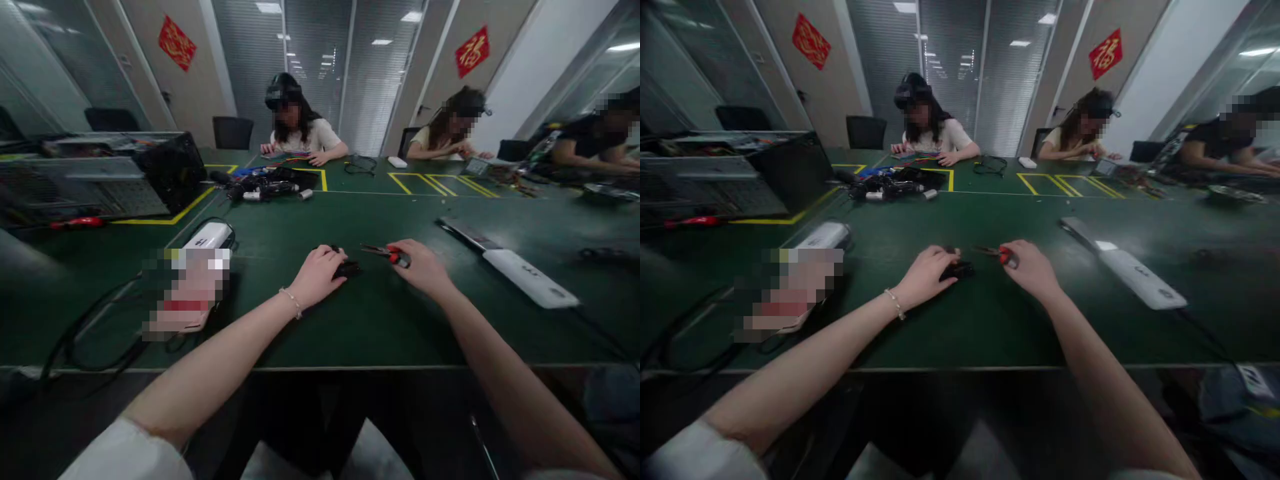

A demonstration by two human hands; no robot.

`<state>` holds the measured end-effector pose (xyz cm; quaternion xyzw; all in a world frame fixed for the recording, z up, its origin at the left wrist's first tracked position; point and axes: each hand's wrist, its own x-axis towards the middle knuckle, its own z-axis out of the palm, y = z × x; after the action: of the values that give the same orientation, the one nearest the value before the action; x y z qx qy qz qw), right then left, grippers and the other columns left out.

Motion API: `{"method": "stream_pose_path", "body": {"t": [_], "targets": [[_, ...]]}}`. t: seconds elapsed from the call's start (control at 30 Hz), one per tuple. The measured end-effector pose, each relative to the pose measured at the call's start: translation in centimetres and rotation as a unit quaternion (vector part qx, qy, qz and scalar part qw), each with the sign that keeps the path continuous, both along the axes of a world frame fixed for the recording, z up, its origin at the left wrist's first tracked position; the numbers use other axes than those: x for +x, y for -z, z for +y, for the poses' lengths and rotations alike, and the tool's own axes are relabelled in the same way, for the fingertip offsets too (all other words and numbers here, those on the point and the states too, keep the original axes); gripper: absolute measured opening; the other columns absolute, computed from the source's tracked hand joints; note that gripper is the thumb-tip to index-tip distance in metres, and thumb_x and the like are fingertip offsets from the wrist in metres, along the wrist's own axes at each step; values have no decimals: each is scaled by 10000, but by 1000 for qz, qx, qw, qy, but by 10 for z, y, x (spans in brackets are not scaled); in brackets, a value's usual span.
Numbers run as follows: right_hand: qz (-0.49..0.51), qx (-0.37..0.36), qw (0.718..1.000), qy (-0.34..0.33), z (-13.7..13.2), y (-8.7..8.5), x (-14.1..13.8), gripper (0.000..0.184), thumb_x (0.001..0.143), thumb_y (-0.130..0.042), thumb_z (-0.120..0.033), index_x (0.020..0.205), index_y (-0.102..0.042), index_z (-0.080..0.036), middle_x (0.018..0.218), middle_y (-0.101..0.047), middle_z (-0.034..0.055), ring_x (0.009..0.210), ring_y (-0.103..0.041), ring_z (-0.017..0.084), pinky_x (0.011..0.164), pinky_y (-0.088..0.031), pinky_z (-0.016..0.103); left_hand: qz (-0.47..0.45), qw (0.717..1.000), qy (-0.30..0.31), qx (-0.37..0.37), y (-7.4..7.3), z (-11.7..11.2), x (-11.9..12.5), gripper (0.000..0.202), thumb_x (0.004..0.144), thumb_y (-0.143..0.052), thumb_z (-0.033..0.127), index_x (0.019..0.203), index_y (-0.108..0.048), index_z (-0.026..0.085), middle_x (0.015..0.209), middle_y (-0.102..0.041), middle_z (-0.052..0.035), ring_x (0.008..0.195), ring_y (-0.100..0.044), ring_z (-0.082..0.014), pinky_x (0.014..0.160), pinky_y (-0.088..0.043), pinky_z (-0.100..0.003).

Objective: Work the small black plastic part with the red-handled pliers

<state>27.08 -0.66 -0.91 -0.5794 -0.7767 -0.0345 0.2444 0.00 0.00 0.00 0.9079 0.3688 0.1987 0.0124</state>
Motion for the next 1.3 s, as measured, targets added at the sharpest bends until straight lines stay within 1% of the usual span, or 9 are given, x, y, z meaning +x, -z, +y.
{"method": "stream_pose_path", "body": {"t": [0.1, 0.23, 0.47, 0.63, 0.73, 0.87, 1.07, 1.17, 1.3], "targets": [[3, 0, 1000, 0, -2, -3, 0, 330, 733, -539, -241, 1048, -614, -181, 1074, -628, 95, 986, -572, 257, 851, -479, 424, -4, 1000, 4, -27, -1, -9, -6, 352, 822, -619, 292, 1139, -559, 152, 1133, -622, -77, 1067, -497, -250, 927, -428, -383], [1, -8, 1000, 6, -5, -7, -2, 342, 738, -543, -259, 1068, -607, -193, 1094, -619, 93, 979, -574, 260, 812, -491, 422, -20, 994, 3, -105, -3, -14, -11, 361, 832, -599, 286, 1169, -551, 162, 1167, -602, -72, 1075, -526, -225, 927, -452, -366], [1, -21, 1000, -10, -5, -8, 0, 327, 752, -542, -277, 1067, -601, -209, 1087, -616, 86, 979, -574, 256, 786, -496, 424, -51, 984, -13, -168, -5, -10, -11, 403, 823, -602, 298, 1201, -539, 173, 1216, -569, -83, 1114, -531, -240, 929, -467, -383], [-2, -27, 999, -17, -5, -7, 0, 331, 755, -545, -278, 1074, -599, -210, 1093, -614, 91, 982, -572, 261, 781, -495, 432, -67, 976, -16, -207, -1, -6, -11, 502, 793, -648, 316, 1249, -507, 162, 1241, -540, -106, 1129, -525, -254, 939, -460, -394], [-5, -19, 999, -28, -6, -6, 0, 381, 752, -546, -268, 1129, -578, -219, 1108, -610, 89, 998, -568, 266, 790, -493, 438, -85, 972, -27, -219, 2, -4, -10, 516, 778, -667, 327, 1234, -517, 141, 1232, -533, -121, 1116, -530, -258, 928, -461, -390], [-22, -7, 998, -55, -7, -5, -1, 446, 751, -545, -246, 1196, -541, -220, 1128, -597, 95, 1030, -551, 268, 828, -481, 444, -79, 970, -23, -231, 2, -1, -10, 378, 785, -653, 312, 1121, -590, 150, 1173, -556, -106, 1068, -547, -253, 889, -471, -387], [-72, 7, 993, -96, -9, -6, -9, 298, 752, -545, -209, 1045, -592, -191, 1063, -593, 113, 979, -539, 259, 846, -467, 433, -78, 963, -41, -256, -4, 2, -12, 331, 734, -694, 305, 1012, -592, 155, 1060, -589, -81, 974, -563, -238, 808, -478, -360], [-82, 6, 992, -97, -10, -6, -11, 289, 754, -546, -208, 1039, -585, -181, 1063, -586, 121, 983, -534, 260, 852, -464, 434, -79, 962, -35, -260, -4, 2, -13, 337, 726, -703, 308, 1002, -593, 150, 1037, -598, -76, 956, -563, -232, 792, -472, -346], [-95, -6, 992, -83, -10, -5, -12, 285, 759, -539, -222, 1039, -579, -186, 1067, -584, 113, 961, -546, 256, 836, -470, 439, -87, 958, -45, -270, -3, 3, -12, 439, 719, -710, 329, 1092, -572, 142, 1061, -596, -85, 953, -566, -230, 774, -475, -336]]}}
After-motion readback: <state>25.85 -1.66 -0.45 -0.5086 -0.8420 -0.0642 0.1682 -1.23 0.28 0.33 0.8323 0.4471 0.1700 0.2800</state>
